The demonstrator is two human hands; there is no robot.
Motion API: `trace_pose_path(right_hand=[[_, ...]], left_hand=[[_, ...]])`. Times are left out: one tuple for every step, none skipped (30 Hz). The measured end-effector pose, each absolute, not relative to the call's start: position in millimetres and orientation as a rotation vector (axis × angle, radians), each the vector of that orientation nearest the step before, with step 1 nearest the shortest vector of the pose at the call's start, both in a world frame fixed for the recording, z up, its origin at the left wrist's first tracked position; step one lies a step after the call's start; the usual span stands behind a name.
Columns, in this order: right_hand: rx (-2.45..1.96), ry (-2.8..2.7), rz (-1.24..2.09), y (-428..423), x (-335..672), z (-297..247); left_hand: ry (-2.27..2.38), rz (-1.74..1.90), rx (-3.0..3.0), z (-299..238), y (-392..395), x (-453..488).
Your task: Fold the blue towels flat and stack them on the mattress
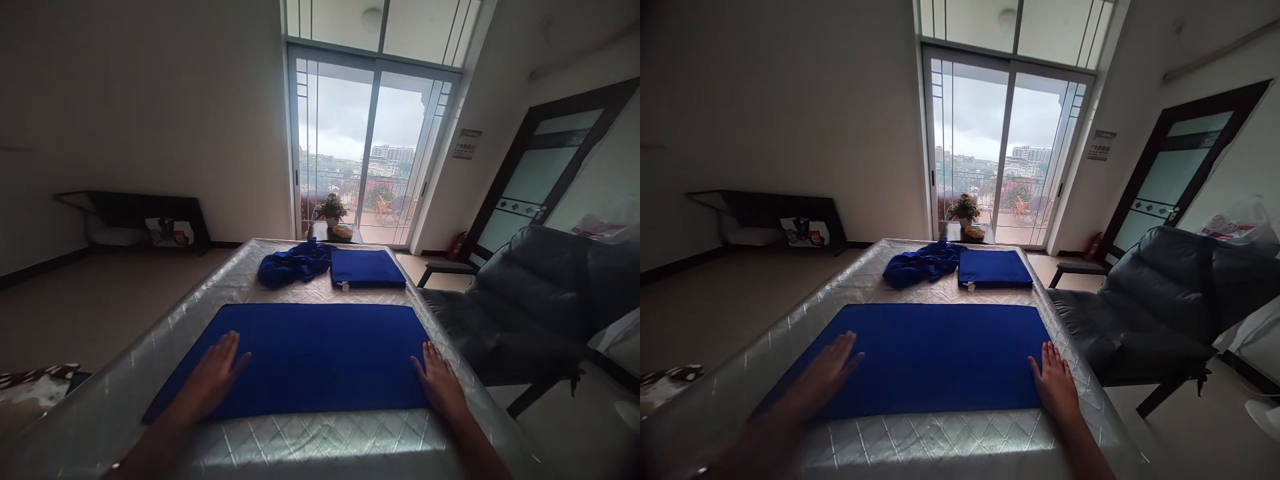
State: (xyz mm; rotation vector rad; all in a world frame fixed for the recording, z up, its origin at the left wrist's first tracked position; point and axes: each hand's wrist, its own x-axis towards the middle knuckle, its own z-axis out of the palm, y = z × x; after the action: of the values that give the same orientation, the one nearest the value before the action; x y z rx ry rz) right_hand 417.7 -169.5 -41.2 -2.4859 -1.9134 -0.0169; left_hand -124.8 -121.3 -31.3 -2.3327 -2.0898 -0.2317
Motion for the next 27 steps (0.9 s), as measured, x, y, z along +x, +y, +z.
trace_pose_path(right_hand=[[-2.490, -1.905, -0.018, -170, 417, -41], [-2.493, -1.890, -0.021, -170, 416, -40], [-2.496, -1.877, -0.026, -170, 416, -39], [-2.496, -1.869, -0.032, -170, 415, -39], [-2.497, -1.867, -0.037, -170, 414, -38], [-2.497, -1.872, -0.043, -171, 414, -37], [-2.498, -1.884, -0.051, -171, 413, -37], [-2.499, -1.900, -0.059, -172, 413, -36], [-2.504, -1.912, -0.067, -172, 413, -36], [-2.509, -1.922, -0.071, -173, 413, -36], [-2.510, -1.933, -0.073, -173, 413, -36], [-2.508, -1.942, -0.071, -173, 414, -36], [-2.506, -1.946, -0.067, -173, 414, -37], [-2.504, -1.948, -0.063, -173, 415, -38], [-2.501, -1.947, -0.061, -172, 416, -39], [-2.500, -1.941, -0.058, -172, 416, -40], [-2.503, -1.931, -0.055, -171, 417, -41], [-2.506, -1.923, -0.052, -170, 417, -42], [-2.507, -1.917, -0.049, -170, 418, -42], [-2.509, -1.916, -0.047, -170, 418, -43], [-2.513, -1.913, -0.049, -169, 418, -43], [-2.515, -1.911, -0.053, -169, 418, -43], [-2.517, -1.904, -0.059, -169, 417, -43], [-2.517, -1.897, -0.064, -170, 417, -43], [-2.515, -1.889, -0.069, -170, 416, -42], [-2.509, -1.885, -0.071, -171, 416, -42], [-2.502, -1.880, -0.071, -171, 415, -41]], left_hand=[[-2.057, -0.252, -2.463, -25, -123, -100], [-1.979, -0.263, -2.612, -21, -125, -74], [-1.857, -0.303, -2.755, -18, -127, -49], [-1.746, -0.333, -2.869, -17, -129, -26], [-1.665, -0.342, -2.952, -17, -130, -5], [-1.603, -0.354, -3.008, -18, -131, 11], [-1.568, -0.352, -3.046, -20, -132, 23], [-1.557, -0.341, -3.068, -22, -133, 31], [-1.565, -0.325, -3.078, -25, -134, 34], [-1.581, -0.308, -3.080, -27, -135, 34], [-1.602, -0.294, -3.075, -28, -135, 30], [-1.628, -0.286, -3.060, -29, -136, 23], [-1.658, -0.280, -3.038, -29, -137, 14], [-1.694, -0.274, -3.007, -28, -139, 4], [-1.742, -0.260, -2.966, -27, -140, -8], [-1.802, -0.235, -2.918, -25, -143, -20], [-1.870, -0.198, -2.864, -22, -145, -32], [-1.939, -0.157, -2.805, -20, -148, -44], [-2.004, -0.117, -2.743, -19, -151, -56], [-2.059, -0.081, -2.682, -18, -153, -69], [-2.102, -0.054, -2.625, -18, -155, -82], [-2.138, -0.036, -2.569, -19, -157, -95], [-2.168, -0.025, -2.511, -21, -159, -110], [-2.182, -0.016, -2.461, -25, -160, -124], [-2.170, -0.010, -2.426, -29, -160, -139], [-2.146, -0.007, -2.400, -33, -160, -154], [-2.111, -0.009, -2.381, -38, -160, -168]])
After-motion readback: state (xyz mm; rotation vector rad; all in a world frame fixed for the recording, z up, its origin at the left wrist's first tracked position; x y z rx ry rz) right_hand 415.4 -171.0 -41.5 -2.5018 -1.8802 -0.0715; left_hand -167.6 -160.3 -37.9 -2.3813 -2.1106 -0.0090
